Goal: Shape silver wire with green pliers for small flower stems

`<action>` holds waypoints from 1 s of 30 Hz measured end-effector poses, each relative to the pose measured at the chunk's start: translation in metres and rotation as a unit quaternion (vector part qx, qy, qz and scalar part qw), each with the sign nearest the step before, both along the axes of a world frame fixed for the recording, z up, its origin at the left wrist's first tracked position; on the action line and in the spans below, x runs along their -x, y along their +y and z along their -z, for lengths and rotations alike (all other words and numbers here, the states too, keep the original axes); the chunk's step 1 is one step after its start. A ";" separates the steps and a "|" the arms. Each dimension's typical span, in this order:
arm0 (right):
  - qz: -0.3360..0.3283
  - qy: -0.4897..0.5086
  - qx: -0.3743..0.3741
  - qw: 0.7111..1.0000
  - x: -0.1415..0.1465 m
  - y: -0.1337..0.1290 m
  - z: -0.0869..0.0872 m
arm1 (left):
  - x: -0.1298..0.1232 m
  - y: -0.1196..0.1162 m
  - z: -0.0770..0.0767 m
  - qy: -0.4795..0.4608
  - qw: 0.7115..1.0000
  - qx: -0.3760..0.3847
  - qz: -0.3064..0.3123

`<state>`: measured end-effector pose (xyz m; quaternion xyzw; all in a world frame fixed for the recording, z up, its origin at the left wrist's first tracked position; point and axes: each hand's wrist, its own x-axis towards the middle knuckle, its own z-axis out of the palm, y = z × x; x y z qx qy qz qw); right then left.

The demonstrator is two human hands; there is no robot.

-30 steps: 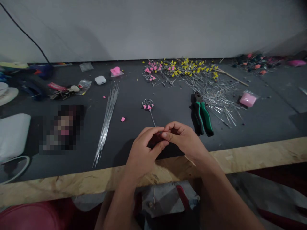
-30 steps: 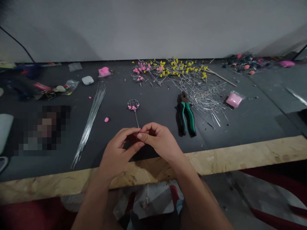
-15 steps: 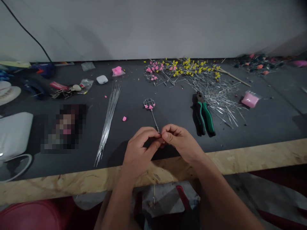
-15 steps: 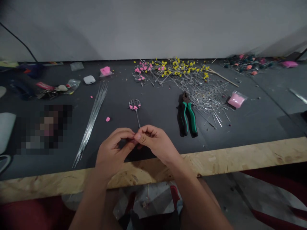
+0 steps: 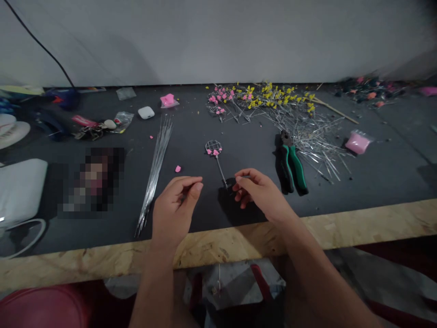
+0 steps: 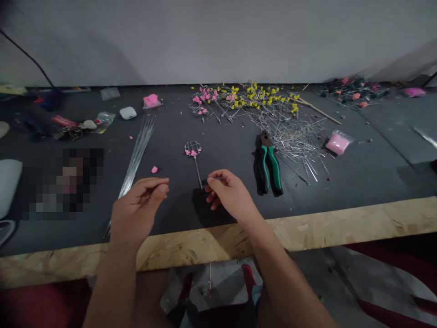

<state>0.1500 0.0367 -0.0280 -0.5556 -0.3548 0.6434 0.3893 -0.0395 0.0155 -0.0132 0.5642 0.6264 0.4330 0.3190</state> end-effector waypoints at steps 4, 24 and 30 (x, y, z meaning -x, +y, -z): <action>-0.047 -0.013 0.041 0.998 -0.007 0.004 -0.001 | 0.002 0.002 0.001 -0.006 0.999 0.036 -0.038; -0.125 0.017 -0.002 0.992 0.010 0.006 0.003 | 0.001 0.005 0.005 0.038 0.996 0.081 -0.015; -0.097 0.004 -0.037 0.995 0.020 0.014 0.000 | -0.002 0.003 0.005 0.045 0.995 0.090 -0.008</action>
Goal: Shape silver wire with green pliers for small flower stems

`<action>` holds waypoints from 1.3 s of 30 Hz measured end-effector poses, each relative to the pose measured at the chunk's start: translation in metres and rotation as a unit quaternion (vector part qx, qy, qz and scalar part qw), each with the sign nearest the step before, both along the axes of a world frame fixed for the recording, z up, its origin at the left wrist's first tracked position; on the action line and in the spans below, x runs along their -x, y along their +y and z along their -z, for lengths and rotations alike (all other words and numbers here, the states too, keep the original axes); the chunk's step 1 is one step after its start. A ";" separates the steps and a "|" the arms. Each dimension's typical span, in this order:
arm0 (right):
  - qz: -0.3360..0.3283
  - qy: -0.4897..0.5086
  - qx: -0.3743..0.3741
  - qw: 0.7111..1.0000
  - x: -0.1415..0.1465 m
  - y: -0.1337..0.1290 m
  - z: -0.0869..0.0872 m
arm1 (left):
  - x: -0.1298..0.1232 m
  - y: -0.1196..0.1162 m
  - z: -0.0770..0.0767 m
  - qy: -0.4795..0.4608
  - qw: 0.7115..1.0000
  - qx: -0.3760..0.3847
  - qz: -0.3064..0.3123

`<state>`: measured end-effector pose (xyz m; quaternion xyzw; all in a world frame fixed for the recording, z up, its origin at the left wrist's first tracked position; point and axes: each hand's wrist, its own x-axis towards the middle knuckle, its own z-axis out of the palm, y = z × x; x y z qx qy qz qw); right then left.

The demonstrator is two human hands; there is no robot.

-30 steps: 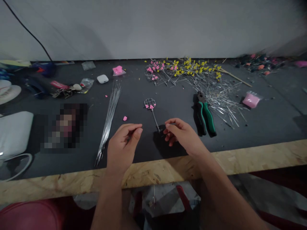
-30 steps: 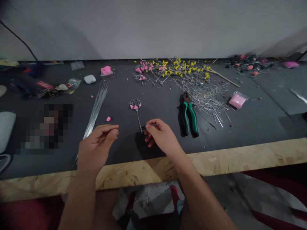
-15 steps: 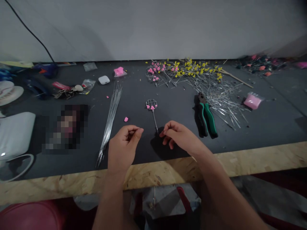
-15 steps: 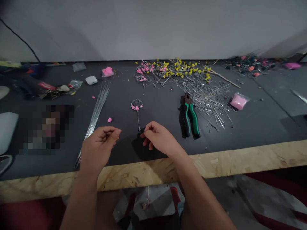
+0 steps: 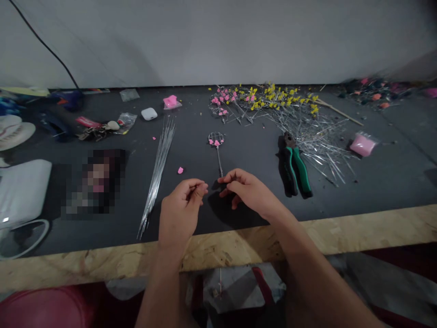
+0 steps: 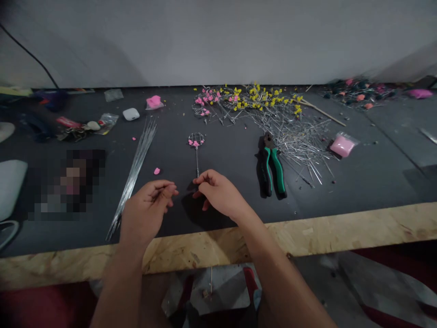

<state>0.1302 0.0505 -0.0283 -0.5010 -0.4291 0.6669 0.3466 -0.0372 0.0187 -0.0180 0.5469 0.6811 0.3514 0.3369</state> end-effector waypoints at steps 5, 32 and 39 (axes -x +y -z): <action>-0.014 -0.002 -0.012 1.000 0.001 0.002 -0.001 | -0.002 0.000 -0.002 0.004 0.999 0.040 0.009; 0.204 0.341 0.002 0.918 0.001 -0.007 -0.035 | -0.076 -0.052 0.018 0.062 0.947 -0.198 0.246; 0.195 0.294 -0.008 0.936 0.024 -0.018 -0.037 | -0.065 -0.045 0.019 0.048 0.942 -0.201 0.263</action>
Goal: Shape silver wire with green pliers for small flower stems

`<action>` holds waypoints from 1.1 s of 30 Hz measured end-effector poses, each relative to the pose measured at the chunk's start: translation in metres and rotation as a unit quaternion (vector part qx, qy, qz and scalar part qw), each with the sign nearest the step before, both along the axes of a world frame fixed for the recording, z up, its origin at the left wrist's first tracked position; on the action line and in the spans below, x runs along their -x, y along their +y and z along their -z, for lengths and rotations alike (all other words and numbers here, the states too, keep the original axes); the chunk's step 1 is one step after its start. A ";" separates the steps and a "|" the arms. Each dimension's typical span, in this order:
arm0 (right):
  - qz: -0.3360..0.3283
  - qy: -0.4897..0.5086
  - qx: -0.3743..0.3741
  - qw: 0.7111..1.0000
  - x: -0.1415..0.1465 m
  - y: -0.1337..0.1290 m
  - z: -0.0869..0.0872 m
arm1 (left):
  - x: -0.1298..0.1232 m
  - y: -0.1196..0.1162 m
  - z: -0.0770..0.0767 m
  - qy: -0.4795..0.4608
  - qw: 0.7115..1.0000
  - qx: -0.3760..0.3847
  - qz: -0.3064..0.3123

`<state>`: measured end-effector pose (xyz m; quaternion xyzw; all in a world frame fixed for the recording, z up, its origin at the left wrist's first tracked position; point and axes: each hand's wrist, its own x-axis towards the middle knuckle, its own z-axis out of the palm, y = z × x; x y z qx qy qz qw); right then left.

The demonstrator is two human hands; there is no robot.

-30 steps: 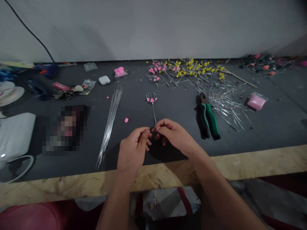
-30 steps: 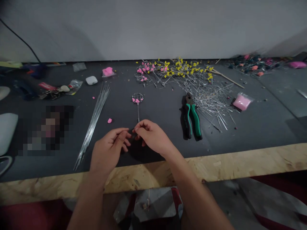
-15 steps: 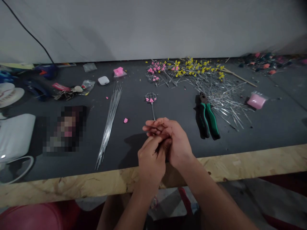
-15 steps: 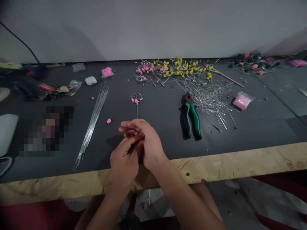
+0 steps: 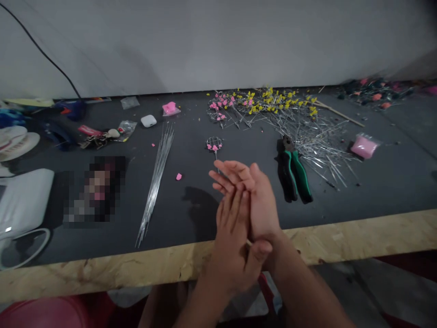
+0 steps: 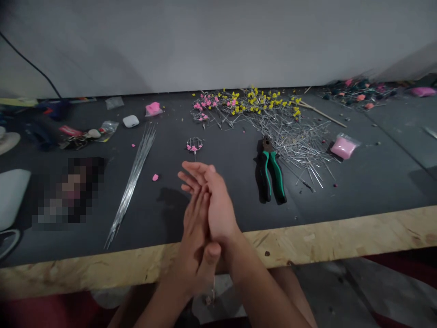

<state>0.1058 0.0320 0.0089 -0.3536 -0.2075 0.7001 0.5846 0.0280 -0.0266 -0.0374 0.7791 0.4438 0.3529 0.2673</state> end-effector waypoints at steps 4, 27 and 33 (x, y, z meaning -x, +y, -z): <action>0.002 0.000 0.006 1.000 0.000 0.004 -0.009 | 0.007 0.007 -0.001 0.029 0.999 -0.028 -0.021; 0.015 0.020 0.060 0.998 -0.015 -0.003 0.023 | 0.005 0.003 -0.010 -0.055 0.996 0.048 -0.052; -0.001 0.042 0.070 0.997 -0.009 -0.010 0.024 | 0.027 0.019 -0.019 -0.002 0.993 0.115 -0.027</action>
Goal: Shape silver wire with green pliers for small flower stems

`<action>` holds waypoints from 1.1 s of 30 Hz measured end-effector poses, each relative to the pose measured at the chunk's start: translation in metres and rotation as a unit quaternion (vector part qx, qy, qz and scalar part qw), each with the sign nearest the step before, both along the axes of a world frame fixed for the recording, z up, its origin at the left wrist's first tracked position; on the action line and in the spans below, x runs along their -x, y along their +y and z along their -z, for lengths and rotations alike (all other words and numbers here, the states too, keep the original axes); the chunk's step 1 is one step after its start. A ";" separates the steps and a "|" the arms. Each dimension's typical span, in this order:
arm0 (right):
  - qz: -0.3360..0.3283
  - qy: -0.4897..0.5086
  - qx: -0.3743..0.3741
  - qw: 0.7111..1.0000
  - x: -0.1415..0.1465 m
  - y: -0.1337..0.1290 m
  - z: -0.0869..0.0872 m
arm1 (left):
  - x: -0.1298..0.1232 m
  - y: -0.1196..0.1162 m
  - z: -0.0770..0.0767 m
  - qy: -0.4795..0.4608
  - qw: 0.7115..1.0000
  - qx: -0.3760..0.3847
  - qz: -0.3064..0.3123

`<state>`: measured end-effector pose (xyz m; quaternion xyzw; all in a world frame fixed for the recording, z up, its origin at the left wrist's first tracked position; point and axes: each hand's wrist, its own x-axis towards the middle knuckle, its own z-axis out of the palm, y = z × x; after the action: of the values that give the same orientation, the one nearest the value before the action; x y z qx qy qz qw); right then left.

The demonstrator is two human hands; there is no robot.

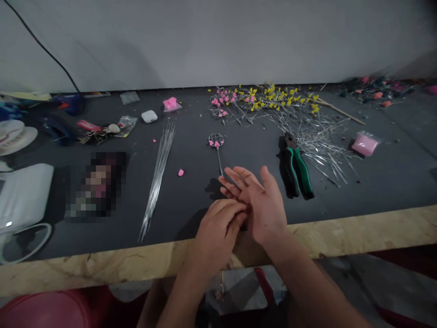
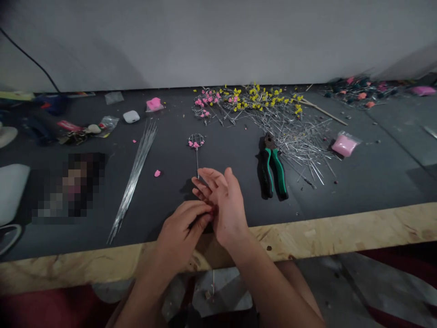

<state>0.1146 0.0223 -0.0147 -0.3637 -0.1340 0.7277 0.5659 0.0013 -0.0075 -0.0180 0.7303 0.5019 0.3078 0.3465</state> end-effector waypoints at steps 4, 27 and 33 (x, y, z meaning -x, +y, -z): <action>0.006 0.009 0.002 1.000 -0.009 0.003 -0.002 | 0.020 0.010 -0.002 0.039 0.995 0.047 -0.085; -0.030 -0.172 -0.016 0.984 -0.016 -0.002 0.018 | 0.060 0.051 0.019 0.197 0.965 -0.021 -0.174; -0.053 -0.185 -0.018 0.981 -0.017 -0.001 0.014 | 0.059 0.037 0.023 0.265 0.954 -0.037 -0.137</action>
<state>0.1319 0.0209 -0.0289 -0.4739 -0.2683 0.6745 0.4985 -0.0576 0.0292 -0.0413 0.7223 0.6589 0.1665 0.1282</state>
